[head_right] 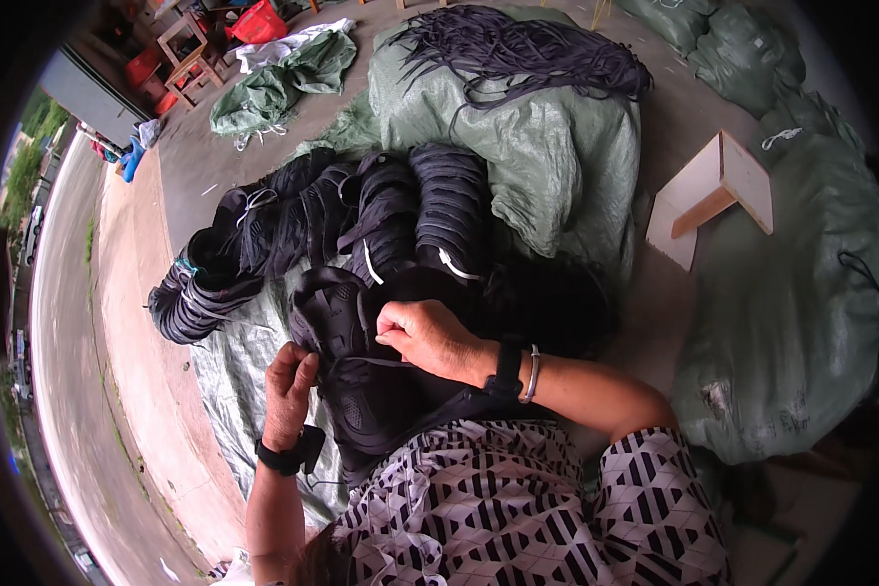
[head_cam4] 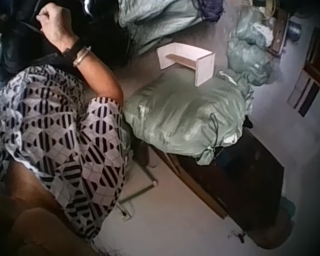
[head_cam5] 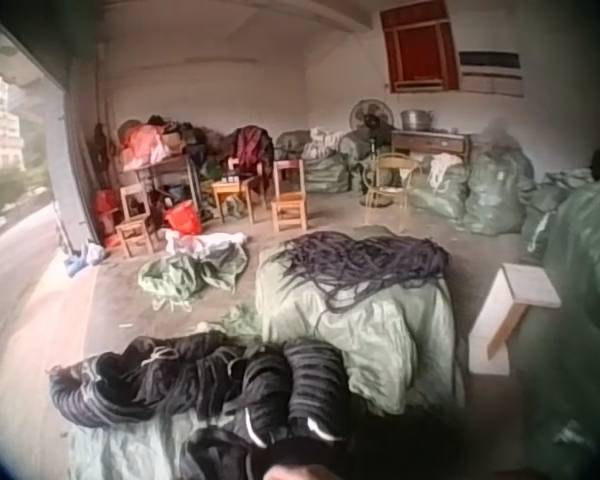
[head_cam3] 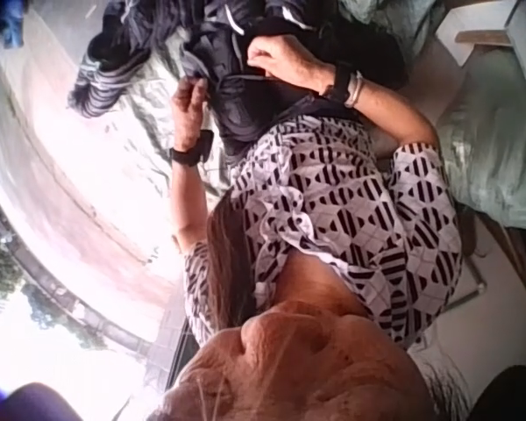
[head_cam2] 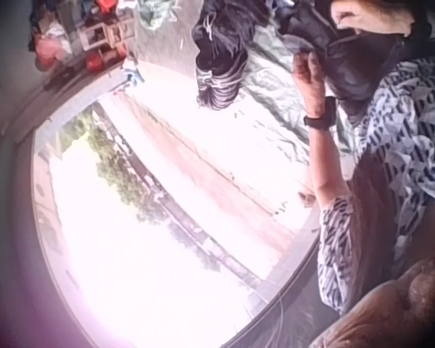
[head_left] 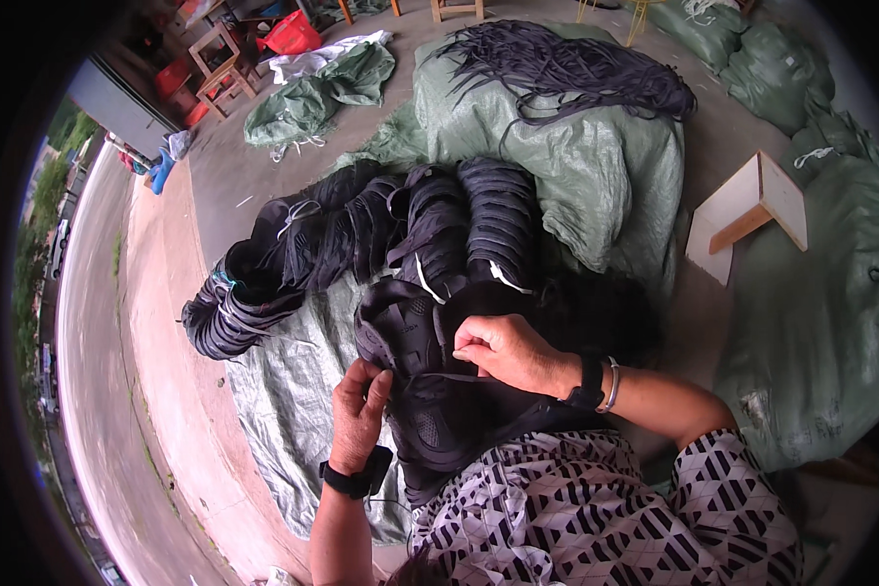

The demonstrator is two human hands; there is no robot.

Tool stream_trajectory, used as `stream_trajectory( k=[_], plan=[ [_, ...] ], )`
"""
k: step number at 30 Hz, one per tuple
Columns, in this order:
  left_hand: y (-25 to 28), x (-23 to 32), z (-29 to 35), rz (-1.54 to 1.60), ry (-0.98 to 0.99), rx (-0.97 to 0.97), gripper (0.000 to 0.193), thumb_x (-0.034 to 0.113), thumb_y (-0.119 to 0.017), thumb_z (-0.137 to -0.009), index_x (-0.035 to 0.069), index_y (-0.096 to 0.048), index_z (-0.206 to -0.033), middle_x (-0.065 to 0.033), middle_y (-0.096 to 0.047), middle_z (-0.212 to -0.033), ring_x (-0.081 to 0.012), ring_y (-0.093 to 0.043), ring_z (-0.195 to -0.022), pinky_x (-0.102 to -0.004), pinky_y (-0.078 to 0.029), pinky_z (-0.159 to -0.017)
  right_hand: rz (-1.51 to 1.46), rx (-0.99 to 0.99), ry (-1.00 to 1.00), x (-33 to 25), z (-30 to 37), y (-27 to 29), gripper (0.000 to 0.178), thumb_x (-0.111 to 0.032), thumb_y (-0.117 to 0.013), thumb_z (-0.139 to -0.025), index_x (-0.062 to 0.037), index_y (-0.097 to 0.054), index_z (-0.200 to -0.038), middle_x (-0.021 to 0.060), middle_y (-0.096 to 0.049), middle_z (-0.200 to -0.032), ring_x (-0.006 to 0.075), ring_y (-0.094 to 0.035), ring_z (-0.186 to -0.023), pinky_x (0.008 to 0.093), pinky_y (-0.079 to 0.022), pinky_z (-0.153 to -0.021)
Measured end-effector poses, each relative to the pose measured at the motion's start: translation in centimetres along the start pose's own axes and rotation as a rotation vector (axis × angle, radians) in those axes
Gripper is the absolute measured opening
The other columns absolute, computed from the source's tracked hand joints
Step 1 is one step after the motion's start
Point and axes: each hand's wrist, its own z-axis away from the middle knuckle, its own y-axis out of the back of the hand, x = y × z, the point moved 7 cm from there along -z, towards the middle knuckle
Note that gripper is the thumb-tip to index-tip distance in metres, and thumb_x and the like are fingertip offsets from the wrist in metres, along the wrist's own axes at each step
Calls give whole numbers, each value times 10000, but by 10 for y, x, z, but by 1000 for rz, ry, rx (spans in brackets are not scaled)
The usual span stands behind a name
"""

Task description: Lacing black athletic shoes as part of a manufacturing or assembly process.

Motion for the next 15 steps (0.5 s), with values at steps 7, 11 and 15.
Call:
stream_trajectory(
  k=[7, 11, 15],
  plan=[
    [4, -2, -1, -16, -4, -7, 175, 142, -579, -925, 37, -517, -799, 39, -505, -714, -53, -431, -697, -215, -382, -648, 591, 88, 627, -29, 10, -15, 105, -58, -582, -820, -35, -489, -864, 95, -546, -732, 281, -609, -634, 364, -494, -521],
    [7, 23, -3, -235, -40, -49, 132, 121, -626, -881, 29, -547, -830, -29, -568, -730, -110, -538, -701, -239, -439, -682, 652, -91, 611, -33, 1, -17, 88, -66, -590, -767, -46, -510, -796, 92, -543, -774, 242, -608, -667, 346, -499, -535],
    [0, 80, -11, -755, -426, -38, 220, 70, -711, -708, 76, -613, -905, -91, -598, -1052, -232, -582, -965, -333, -475, -845, 984, -118, 883, -62, 7, -14, 68, -122, -583, -721, -80, -533, -702, 77, -490, -902, 169, -540, -777, 294, -479, -606]
  ],
)
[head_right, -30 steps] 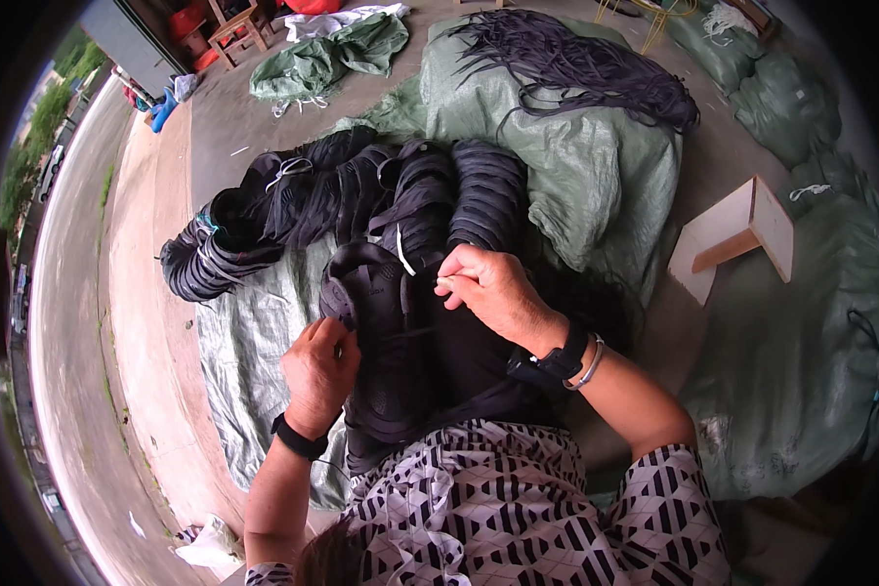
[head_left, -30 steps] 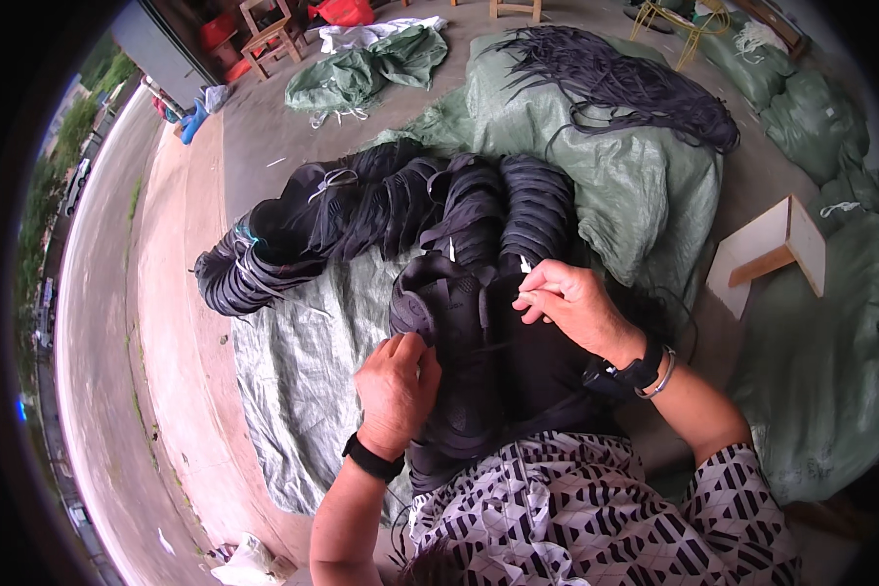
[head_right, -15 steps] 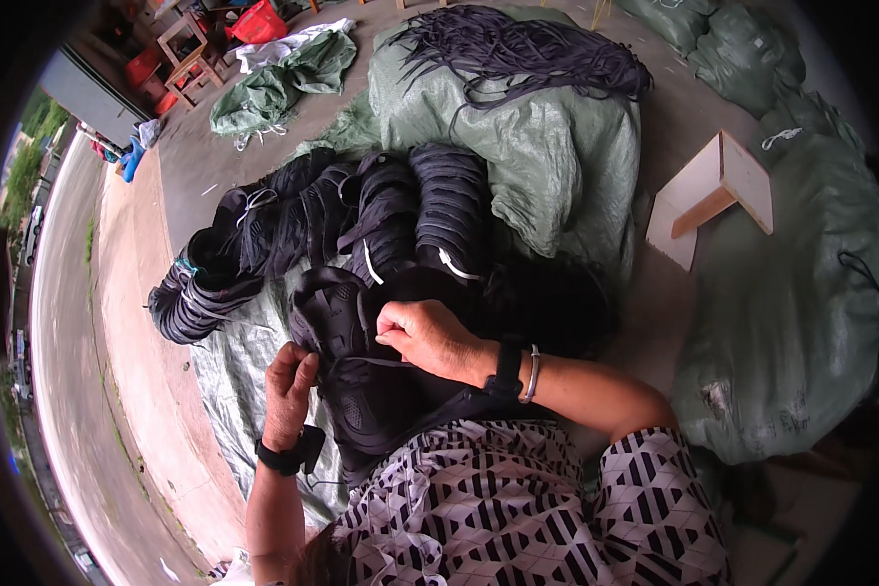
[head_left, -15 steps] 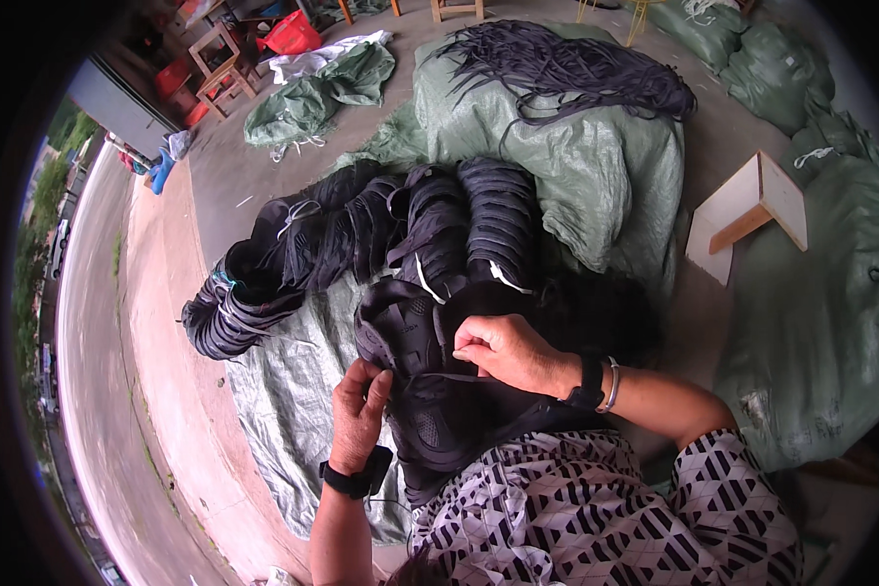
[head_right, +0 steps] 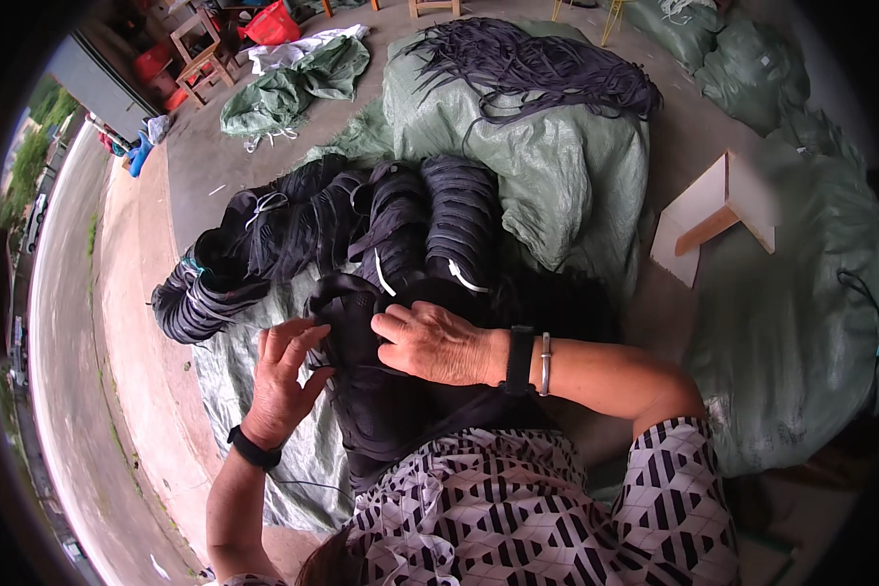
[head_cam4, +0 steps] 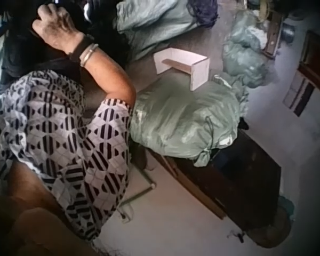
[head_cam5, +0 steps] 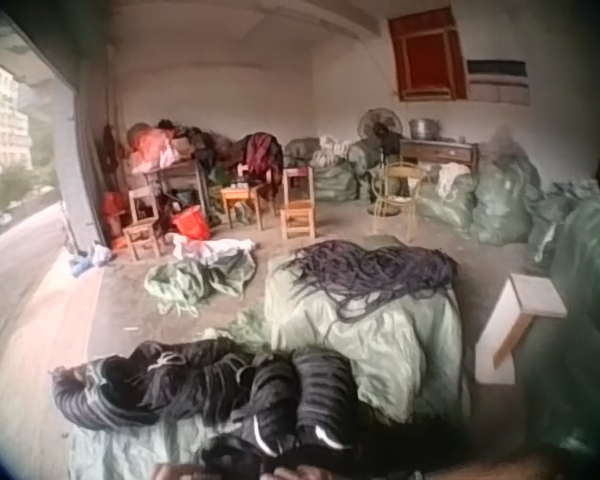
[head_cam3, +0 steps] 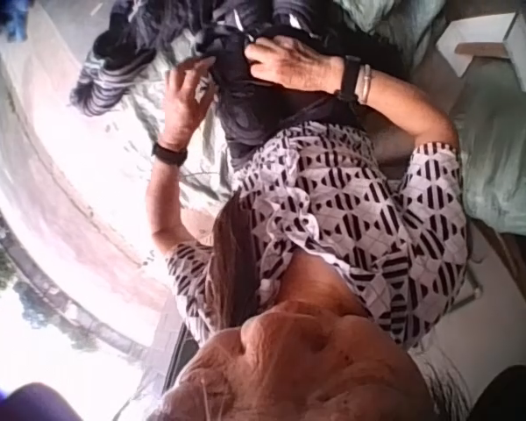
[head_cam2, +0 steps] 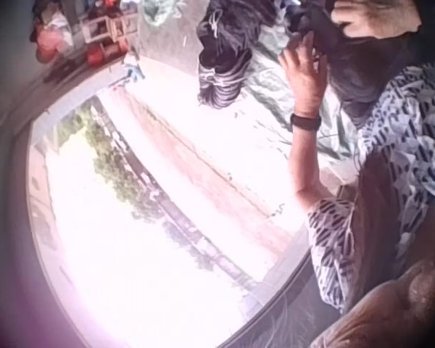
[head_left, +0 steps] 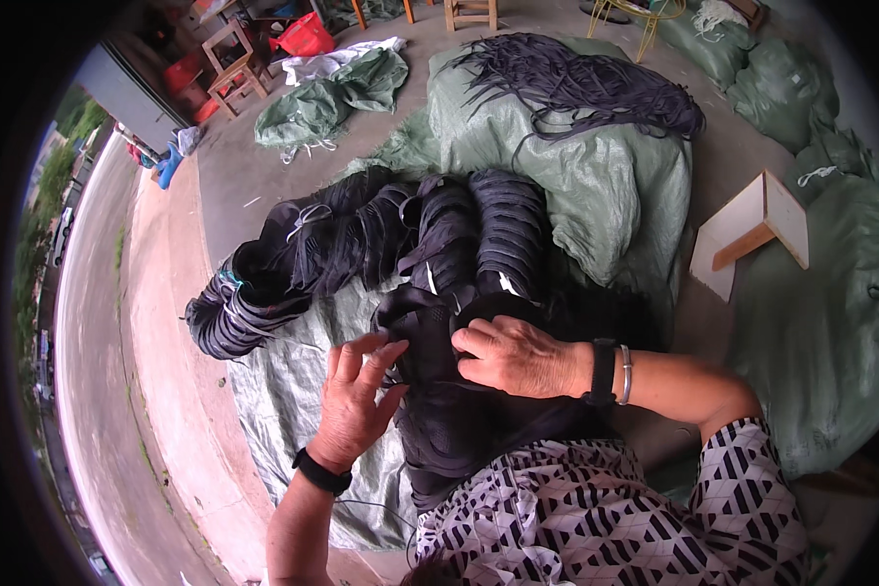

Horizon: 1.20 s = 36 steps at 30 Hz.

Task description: Lacing black athletic shoes as part of a manufacturing or assembly process.

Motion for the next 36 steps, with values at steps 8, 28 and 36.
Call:
stream_trajectory(
  k=[8, 28, 36],
  plan=[
    [-4, 11, -12, -418, -502, -311, 243, 185, -726, -653, 114, -585, -838, -21, -550, -930, -212, -542, -1000, -351, -469, -868, -30, -71, 104, 3, -19, -9, 102, -95, -568, -741, -79, -561, -841, 43, -482, -861, 168, -540, -750, 309, -456, -659],
    [-26, -23, -14, -177, -179, -406, 146, 256, -645, -808, 122, -663, -861, -71, -668, -799, -270, -634, -720, -368, -502, -642, -56, -445, -258, 3, -39, -38, 83, -75, -606, -756, 2, -622, -731, 155, -544, -888, 340, -594, -837, 445, -481, -722],
    [-24, -48, -10, 727, 191, -68, 51, 108, -663, -835, 65, -657, -861, -35, -666, -797, -143, -615, -706, -288, -487, -641, -772, 208, -559, 52, -46, -5, 155, -103, -642, -822, 13, -581, -738, 96, -575, -755, 209, -595, -731, 303, -472, -689]
  ],
)
